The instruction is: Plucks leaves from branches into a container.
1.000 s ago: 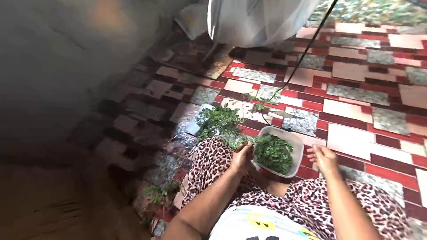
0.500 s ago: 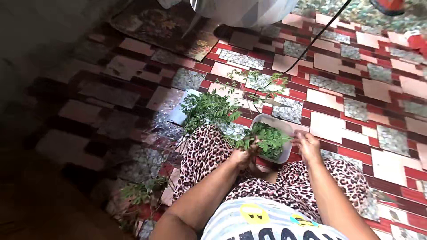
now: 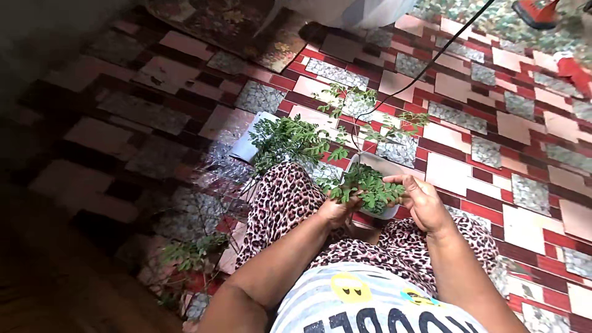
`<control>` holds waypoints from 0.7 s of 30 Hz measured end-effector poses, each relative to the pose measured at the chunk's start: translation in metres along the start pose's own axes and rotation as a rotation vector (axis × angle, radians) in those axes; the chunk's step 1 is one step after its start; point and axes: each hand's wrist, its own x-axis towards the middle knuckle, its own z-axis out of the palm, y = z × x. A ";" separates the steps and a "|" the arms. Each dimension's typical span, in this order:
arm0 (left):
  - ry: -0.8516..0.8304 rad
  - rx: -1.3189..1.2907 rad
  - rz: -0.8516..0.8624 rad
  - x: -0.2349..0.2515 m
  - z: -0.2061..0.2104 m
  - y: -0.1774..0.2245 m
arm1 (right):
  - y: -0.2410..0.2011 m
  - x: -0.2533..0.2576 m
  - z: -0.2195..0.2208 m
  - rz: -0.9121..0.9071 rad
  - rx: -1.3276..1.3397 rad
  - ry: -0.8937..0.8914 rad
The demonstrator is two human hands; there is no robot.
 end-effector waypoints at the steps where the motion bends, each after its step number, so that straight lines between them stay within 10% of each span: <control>1: -0.010 0.004 -0.009 0.000 0.000 0.000 | 0.002 -0.001 -0.001 0.013 0.014 0.021; 9: -0.123 0.043 -0.139 0.002 0.001 0.000 | 0.007 0.010 -0.008 0.319 0.196 -0.154; 21: -0.075 -0.016 -0.081 0.008 -0.008 0.001 | 0.026 0.005 -0.011 0.189 0.366 -0.092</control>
